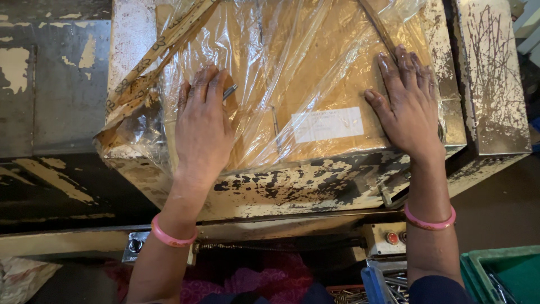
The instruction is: The person repeatedly staples a plastic-wrapped cardboard box using a manual stapling machine. They place the box on the machine, insert a staple, press a button to drive it, and then remove the box to repeat the process.
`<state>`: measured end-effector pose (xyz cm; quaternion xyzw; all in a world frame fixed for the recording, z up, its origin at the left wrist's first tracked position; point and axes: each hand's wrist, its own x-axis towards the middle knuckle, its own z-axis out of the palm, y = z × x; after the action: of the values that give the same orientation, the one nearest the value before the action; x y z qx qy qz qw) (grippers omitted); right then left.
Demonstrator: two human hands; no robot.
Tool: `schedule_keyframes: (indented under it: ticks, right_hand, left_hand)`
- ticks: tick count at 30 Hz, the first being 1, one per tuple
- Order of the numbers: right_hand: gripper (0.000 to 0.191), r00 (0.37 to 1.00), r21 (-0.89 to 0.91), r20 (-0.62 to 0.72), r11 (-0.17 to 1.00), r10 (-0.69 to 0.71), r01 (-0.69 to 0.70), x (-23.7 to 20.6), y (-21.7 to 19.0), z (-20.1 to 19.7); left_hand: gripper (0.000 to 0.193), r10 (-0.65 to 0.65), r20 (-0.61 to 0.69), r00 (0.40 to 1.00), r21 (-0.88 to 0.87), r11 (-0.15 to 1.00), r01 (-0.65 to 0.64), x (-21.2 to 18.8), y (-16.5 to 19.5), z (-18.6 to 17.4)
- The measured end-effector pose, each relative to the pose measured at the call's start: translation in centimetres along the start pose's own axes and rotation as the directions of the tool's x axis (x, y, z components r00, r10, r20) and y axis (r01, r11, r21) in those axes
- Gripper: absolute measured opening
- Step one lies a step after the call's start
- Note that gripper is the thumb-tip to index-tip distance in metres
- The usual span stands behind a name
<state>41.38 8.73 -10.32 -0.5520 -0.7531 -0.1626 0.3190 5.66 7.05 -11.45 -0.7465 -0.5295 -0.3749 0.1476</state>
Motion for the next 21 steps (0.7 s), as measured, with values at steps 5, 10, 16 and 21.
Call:
schedule_keyframes:
  ticks: [5, 10, 16, 21]
  right_hand:
    - [0.068, 1.000, 0.000, 0.007, 1.000, 0.010, -0.010, -0.05, -0.25, -0.05]
    - [0.070, 1.000, -0.022, 0.012, 1.000, 0.003, -0.003, 0.03, -0.20, 0.14]
    - [0.071, 1.000, -0.026, 0.018, 1.000, 0.009, -0.008, -0.25, -0.48, 0.09]
    - [0.070, 1.000, -0.018, 0.006, 1.000, -0.005, 0.005, -0.39, -0.76, -0.11]
  left_hand:
    - [0.066, 0.012, 0.000, 1.000, 0.016, 1.000, -0.012, -0.15, -0.10, -0.48]
    - [0.065, 0.033, -0.013, 0.999, 0.009, 0.999, -0.033, -0.24, -0.37, -0.57]
    - [0.064, 0.016, 0.013, 1.000, 0.043, 0.999, -0.016, -0.56, -0.90, -0.47]
    - [0.066, 0.032, -0.008, 0.999, -0.001, 0.999, -0.032, -0.71, -0.85, -0.60]
